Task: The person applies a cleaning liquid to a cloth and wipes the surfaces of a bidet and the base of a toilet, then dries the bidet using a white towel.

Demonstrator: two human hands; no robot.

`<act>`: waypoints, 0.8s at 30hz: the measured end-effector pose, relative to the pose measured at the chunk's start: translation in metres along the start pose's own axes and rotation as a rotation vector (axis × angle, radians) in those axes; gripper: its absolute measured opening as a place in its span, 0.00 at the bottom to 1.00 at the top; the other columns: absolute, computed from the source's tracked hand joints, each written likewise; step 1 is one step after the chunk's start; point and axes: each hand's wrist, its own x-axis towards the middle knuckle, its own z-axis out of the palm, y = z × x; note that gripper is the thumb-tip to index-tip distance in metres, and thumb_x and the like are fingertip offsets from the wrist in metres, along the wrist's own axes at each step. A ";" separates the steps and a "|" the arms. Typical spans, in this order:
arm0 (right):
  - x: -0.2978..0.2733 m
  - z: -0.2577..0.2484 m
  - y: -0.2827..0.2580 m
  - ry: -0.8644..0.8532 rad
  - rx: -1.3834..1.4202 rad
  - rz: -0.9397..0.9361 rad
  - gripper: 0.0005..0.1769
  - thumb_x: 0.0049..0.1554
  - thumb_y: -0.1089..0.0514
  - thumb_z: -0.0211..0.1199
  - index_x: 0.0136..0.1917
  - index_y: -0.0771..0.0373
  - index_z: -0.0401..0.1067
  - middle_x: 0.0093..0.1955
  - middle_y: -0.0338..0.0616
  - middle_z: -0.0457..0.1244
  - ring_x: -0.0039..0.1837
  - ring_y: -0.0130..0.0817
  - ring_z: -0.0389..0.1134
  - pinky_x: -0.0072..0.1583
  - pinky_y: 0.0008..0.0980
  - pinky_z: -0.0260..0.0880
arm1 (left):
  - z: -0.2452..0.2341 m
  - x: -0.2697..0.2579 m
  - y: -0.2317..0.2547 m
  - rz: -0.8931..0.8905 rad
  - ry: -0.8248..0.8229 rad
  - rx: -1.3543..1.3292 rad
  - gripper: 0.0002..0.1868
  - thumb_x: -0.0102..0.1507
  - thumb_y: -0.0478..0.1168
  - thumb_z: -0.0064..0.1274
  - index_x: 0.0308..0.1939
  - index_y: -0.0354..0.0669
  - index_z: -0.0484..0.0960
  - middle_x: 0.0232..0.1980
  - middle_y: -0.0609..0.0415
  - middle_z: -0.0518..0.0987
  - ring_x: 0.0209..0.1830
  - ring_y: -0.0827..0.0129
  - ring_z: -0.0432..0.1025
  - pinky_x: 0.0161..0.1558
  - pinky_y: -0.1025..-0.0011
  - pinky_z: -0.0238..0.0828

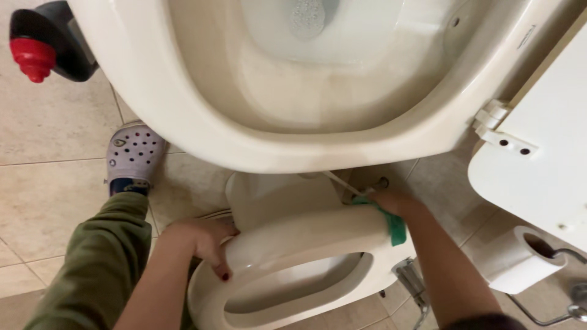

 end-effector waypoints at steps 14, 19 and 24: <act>-0.193 0.246 -0.288 0.083 -0.758 -0.732 0.23 0.60 0.45 0.51 0.52 0.57 0.83 0.56 0.51 0.72 0.60 0.49 0.72 0.62 0.55 0.67 | 0.044 -0.053 -0.068 -0.070 1.068 0.043 0.24 0.55 0.37 0.56 0.57 0.49 0.81 0.53 0.43 0.83 0.53 0.45 0.76 0.53 0.54 0.73; -0.217 0.323 -0.290 0.318 -1.255 -0.886 0.25 0.60 0.50 0.50 0.64 0.64 0.74 0.66 0.57 0.65 0.68 0.59 0.63 0.68 0.68 0.51 | 0.043 -0.113 -0.063 -0.187 1.008 0.078 0.18 0.61 0.39 0.49 0.55 0.46 0.79 0.49 0.42 0.82 0.50 0.46 0.76 0.50 0.52 0.72; -0.180 0.293 -0.275 0.399 -0.879 -0.686 0.21 0.63 0.51 0.51 0.55 0.67 0.80 0.59 0.60 0.69 0.62 0.58 0.69 0.62 0.58 0.62 | 0.066 -0.143 -0.075 -0.123 1.134 0.089 0.11 0.63 0.39 0.49 0.46 0.42 0.81 0.47 0.42 0.83 0.48 0.46 0.76 0.48 0.52 0.72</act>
